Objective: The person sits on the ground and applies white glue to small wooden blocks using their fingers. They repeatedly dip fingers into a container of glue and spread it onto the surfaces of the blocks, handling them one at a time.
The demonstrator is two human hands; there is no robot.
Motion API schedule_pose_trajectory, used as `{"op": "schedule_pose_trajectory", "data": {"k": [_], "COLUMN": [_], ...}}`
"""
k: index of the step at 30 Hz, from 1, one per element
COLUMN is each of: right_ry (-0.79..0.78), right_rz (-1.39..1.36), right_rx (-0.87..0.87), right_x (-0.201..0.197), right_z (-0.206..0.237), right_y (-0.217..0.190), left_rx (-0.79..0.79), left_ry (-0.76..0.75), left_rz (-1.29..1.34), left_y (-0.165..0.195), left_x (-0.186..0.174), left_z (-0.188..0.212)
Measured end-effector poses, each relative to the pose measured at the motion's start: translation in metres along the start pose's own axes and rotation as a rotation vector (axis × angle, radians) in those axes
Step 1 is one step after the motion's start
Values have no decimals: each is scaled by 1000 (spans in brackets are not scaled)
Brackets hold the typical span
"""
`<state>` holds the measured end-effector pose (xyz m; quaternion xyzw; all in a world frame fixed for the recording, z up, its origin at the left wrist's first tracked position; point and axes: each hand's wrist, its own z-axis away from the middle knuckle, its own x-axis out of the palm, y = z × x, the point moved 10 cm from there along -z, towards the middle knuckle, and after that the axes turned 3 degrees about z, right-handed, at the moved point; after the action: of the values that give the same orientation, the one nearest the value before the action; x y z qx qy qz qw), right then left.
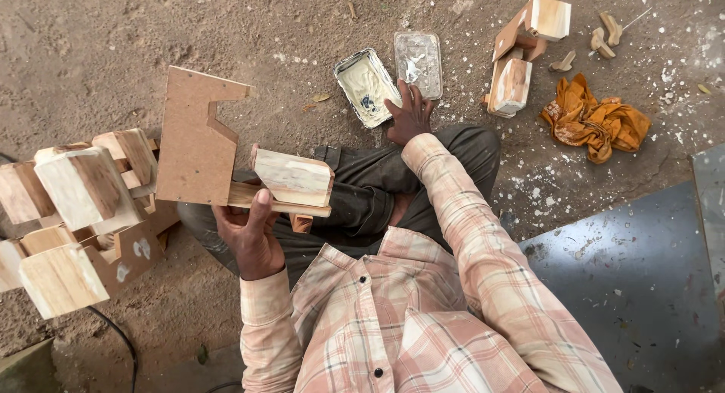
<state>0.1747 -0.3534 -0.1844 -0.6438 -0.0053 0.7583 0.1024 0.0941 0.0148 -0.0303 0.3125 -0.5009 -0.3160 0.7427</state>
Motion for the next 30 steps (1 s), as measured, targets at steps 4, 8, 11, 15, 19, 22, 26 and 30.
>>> {"op": "schedule_pose_trajectory", "data": {"k": [4,8,11,15,19,22,26,30], "right_ry": [-49,-88,-109,-101,-44,-158,-200,-64], "right_rz": [23,16,-5,-163,-702,-1386,-1579,-1278], "right_rx": [14,15,5,90,186,162,-64,-587], "right_x": [5,6,11,7,3,7,-35,-125], "right_z": [4,-1,-3,-23,-31,-25,20,81], "right_y": [-1,2,0,18,34,13,-20,-80], "left_rx": [-15,-22,-32,-15,-6,-19,13,21], "left_ry": [2,2,9,1,-1,20,-10,-29], "left_rz": [-14,-27,-45,-43,-18,-19,-39,-28], "left_y": [4,5,7,4,1,-9,-31,-49], "left_x": [5,10,10,25,24,9,1,-15], "left_z": [4,-1,-1,-14,-20,-33,-37,-39]}}
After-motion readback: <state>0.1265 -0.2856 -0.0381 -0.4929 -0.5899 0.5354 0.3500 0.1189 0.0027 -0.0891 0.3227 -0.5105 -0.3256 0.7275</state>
